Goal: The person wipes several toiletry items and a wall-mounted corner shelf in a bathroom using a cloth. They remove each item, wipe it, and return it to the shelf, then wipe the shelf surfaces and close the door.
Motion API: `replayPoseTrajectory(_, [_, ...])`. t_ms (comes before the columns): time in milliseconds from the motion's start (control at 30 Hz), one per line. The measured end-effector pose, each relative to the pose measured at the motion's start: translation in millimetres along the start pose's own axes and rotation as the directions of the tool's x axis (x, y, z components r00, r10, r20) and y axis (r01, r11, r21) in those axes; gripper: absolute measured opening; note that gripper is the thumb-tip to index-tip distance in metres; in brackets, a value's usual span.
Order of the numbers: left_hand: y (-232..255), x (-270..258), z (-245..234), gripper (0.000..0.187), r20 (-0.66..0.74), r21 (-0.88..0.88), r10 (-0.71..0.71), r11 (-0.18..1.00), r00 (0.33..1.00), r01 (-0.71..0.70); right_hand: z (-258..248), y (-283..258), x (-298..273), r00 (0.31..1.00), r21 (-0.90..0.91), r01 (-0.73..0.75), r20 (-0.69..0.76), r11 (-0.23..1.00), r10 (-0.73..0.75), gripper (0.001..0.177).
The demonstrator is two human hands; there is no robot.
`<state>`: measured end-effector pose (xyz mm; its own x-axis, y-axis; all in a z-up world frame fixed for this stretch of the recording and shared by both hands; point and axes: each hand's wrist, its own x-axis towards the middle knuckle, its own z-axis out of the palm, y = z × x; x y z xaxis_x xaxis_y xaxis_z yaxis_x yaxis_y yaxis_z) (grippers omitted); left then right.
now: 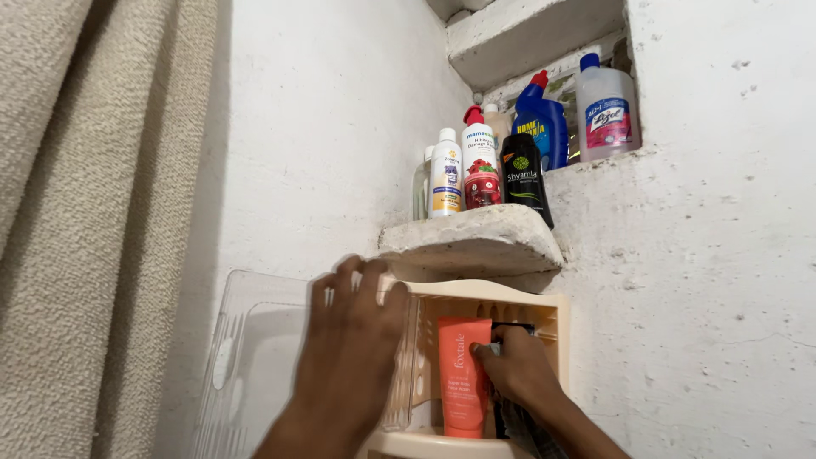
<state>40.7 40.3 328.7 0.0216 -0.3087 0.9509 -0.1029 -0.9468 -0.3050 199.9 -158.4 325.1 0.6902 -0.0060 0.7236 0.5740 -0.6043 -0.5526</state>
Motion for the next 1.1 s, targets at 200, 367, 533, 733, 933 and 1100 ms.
replayPoseTrajectory(200, [33.6, -0.5, 74.9, 0.033, 0.291, -0.554, -0.137, 0.783, 0.947, 0.284, 1.3, 6.3, 6.0, 0.999, -0.012, -0.012, 0.044, 1.0, 0.013, 0.03])
replayPoseTrajectory(367, [54.5, 4.6, 151.6, 0.033, 0.606, -0.524, -0.243, 0.595, 0.758, 0.61, 4.7, 23.6, 17.9, 0.99, -0.015, 0.142, 0.021, 0.99, -0.142, 0.029])
replayPoseTrajectory(533, [62.9, 11.6, 199.8, 0.038, 0.713, -0.464, -0.417, 0.322, 0.564, 0.825, 7.3, 23.9, 23.6, 0.999, 0.026, 0.012, 0.037, 1.0, -0.013, 0.03])
replayPoseTrajectory(733, [58.7, 4.1, 238.4, 0.06, 0.861, -0.456, -0.413, -0.371, 0.295, 0.809, -1.8, 15.9, 17.2, 0.981, 0.095, -0.111, 0.168, 0.989, 0.094, 0.028])
replayPoseTrajectory(933, [43.1, -8.9, 244.5, 0.039, 0.916, -0.386, -0.16, -0.594, 0.367, 0.706, -11.2, 12.0, 18.6, 0.985, -0.033, -0.057, 0.162, 0.998, 0.062, 0.028])
replayPoseTrajectory(1100, [42.5, -10.5, 233.7, 0.033, 0.881, -0.429, -0.122, -0.615, 0.458, 0.662, -24.0, 6.6, 13.9, 0.981, 0.063, -0.085, 0.182, 0.994, 0.073, 0.023])
